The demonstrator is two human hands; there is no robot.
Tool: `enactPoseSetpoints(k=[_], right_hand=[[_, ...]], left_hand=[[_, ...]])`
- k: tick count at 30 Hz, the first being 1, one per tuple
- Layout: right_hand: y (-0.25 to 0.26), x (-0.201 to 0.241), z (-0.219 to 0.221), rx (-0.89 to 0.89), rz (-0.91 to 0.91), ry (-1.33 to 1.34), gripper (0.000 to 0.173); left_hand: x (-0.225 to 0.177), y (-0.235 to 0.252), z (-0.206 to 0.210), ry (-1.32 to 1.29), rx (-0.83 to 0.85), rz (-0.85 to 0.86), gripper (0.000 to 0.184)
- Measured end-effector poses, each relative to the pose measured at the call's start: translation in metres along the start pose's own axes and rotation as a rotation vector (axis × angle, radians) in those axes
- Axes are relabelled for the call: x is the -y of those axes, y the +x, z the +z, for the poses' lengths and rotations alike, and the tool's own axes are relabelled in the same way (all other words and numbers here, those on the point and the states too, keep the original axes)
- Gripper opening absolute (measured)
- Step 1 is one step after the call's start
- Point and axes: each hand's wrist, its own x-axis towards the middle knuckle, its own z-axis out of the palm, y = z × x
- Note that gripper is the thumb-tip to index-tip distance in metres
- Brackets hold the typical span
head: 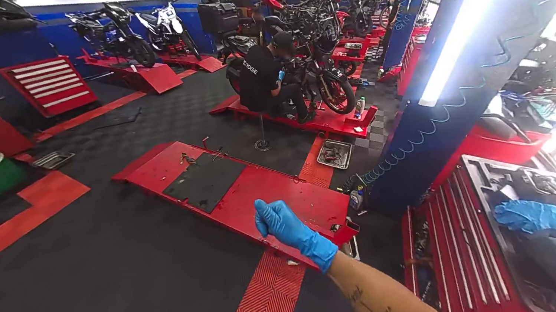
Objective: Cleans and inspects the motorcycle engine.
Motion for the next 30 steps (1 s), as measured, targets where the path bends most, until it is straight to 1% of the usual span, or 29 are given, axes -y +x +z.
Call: enactPoseSetpoints(k=[2,4,6,8,11,14,16,17,18,19,20,21,22,24,26,28,30], right_hand=[[-0.005,0.000,0.004,0.014,0.021,-0.023,0.063],[-0.021,-0.001,0.009,0.031,0.048,-0.062,0.063],[-0.046,-0.001,0.014,0.043,0.084,-0.089,0.063],[-0.061,-0.001,0.018,0.038,0.097,-0.079,0.063],[-0.046,-0.001,0.018,0.019,0.066,-0.069,0.063],[-0.020,-0.016,0.023,-0.024,0.079,-0.057,0.062],[-0.012,-0.030,0.027,-0.116,0.175,0.055,0.064],[-0.011,-0.031,0.026,-0.157,0.230,0.163,0.067],[-0.012,-0.028,0.024,-0.160,0.265,0.314,0.075],[-0.013,-0.019,0.019,-0.127,0.274,0.509,0.085],[-0.016,-0.012,0.014,-0.061,0.244,0.720,0.094],[-0.020,-0.004,0.010,0.001,0.201,0.879,0.100],[-0.021,0.006,0.006,0.041,0.160,0.963,0.103],[-0.021,0.029,-0.002,0.066,0.113,0.963,0.107],[-0.024,0.043,-0.012,0.096,0.063,0.952,0.108],[-0.025,0.052,-0.020,0.111,0.003,0.978,0.103],[-0.024,0.056,-0.024,0.115,-0.030,1.030,0.097]], left_hand=[[-0.002,-0.007,-0.006,-0.013,-0.027,-0.012,0.037],[-0.007,-0.011,-0.015,-0.004,-0.070,-0.017,0.037],[-0.019,-0.008,-0.025,0.016,-0.107,-0.008,0.038],[-0.035,0.003,-0.031,0.019,-0.130,0.036,0.039],[-0.048,0.021,-0.035,0.036,-0.123,0.083,0.039],[-0.038,0.027,-0.031,0.050,-0.132,0.081,0.034],[-0.033,0.029,-0.026,0.049,-0.187,0.059,0.032],[-0.032,0.032,-0.026,0.040,-0.235,0.043,0.032],[-0.034,0.036,-0.029,0.036,-0.292,0.029,0.032],[-0.036,0.039,-0.034,0.038,-0.357,0.020,0.033],[-0.039,0.039,-0.042,0.045,-0.410,0.006,0.034],[-0.042,0.035,-0.051,0.063,-0.453,-0.002,0.034],[-0.045,0.034,-0.060,0.079,-0.491,0.001,0.034],[-0.049,0.031,-0.074,0.105,-0.541,0.013,0.033],[-0.043,0.025,-0.088,0.093,-0.543,0.007,0.034],[-0.034,0.024,-0.096,0.093,-0.546,-0.018,0.037],[-0.031,0.029,-0.094,0.050,-0.576,-0.055,0.037]])
